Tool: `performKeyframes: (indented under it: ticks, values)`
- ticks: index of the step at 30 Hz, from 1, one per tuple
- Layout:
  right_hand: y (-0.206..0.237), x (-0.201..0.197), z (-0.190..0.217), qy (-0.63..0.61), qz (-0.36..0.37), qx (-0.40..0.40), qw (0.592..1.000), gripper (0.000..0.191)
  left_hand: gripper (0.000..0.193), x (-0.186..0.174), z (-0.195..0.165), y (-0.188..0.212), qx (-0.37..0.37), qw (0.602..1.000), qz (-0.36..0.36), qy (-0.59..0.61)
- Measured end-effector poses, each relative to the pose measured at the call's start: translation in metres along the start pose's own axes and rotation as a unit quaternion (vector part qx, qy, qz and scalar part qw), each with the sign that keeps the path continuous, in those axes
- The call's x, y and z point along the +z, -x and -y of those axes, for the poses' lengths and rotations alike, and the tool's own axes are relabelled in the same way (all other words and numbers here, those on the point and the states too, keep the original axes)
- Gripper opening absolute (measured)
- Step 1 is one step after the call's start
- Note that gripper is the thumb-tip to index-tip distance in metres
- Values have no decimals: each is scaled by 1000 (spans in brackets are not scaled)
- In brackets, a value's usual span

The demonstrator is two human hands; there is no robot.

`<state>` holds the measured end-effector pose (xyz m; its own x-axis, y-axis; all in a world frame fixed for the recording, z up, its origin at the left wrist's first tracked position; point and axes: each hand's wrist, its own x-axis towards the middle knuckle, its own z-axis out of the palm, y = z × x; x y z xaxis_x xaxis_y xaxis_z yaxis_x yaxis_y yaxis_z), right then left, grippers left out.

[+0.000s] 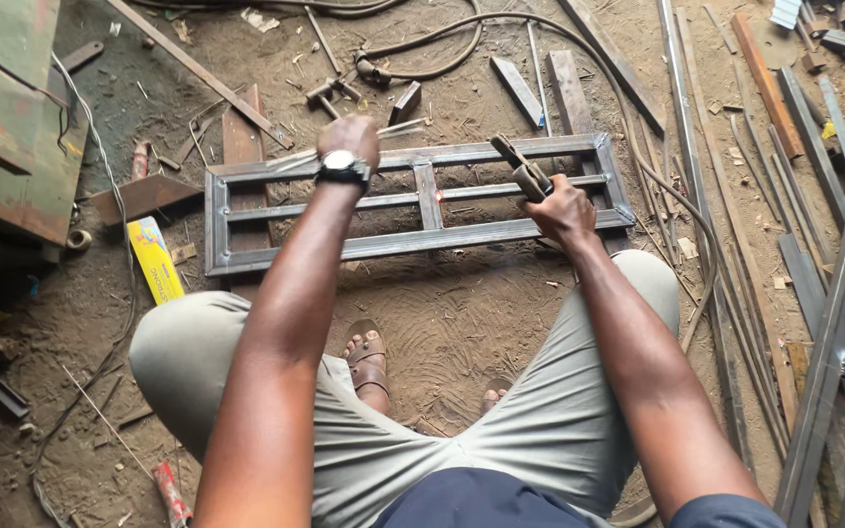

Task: The person welds a rectangular metal frame using a handheld welding torch. They sit on the ground, hold the frame steady with one hand, and apply welds along the joints and crossbars with the other hand.

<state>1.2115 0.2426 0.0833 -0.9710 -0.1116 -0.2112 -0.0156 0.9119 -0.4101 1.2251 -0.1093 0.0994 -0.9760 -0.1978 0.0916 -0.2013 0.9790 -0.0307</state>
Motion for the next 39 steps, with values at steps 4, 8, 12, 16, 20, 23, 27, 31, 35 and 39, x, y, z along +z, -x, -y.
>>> performKeyframes:
  ticks: [4, 8, 12, 16, 20, 23, 27, 31, 35, 39]
  values:
    - [9, -2, -3, -94, 6, -53, 994, 65, 22, -3, 5, 13, -64, 962, 136, 230]
    - [17, 0, -4, -119, 8, -67, 991, 67, 23, -10, -5, 18, -4, 926, 118, 359]
    - [23, -7, -14, -166, 4, -94, 982, 62, 20, -16, -1, 23, 20, 900, 109, 421]
    - [27, -14, -18, -244, 39, -83, 965, 54, 20, -16, 11, 25, 87, 884, 112, 446]
    - [34, -21, -16, -282, 60, -87, 954, 50, 19, -15, 17, 24, 99, 869, 128, 467]
    - [38, -24, -14, -313, 64, -86, 944, 46, 20, -16, 19, 23, 109, 875, 120, 457]
    - [39, -22, -15, -308, 41, -113, 944, 41, 19, -18, 21, 23, 113, 892, 109, 424]
    - [40, -20, -17, -293, 35, -112, 949, 42, 19, -23, 19, 23, 92, 904, 121, 400]
    - [43, -21, -18, -313, 94, -101, 940, 51, 23, -26, 22, 22, 91, 934, 102, 331]
    - [46, -20, -19, -420, 188, -122, 879, 56, 22, -19, 31, 25, 102, 936, 28, 335]
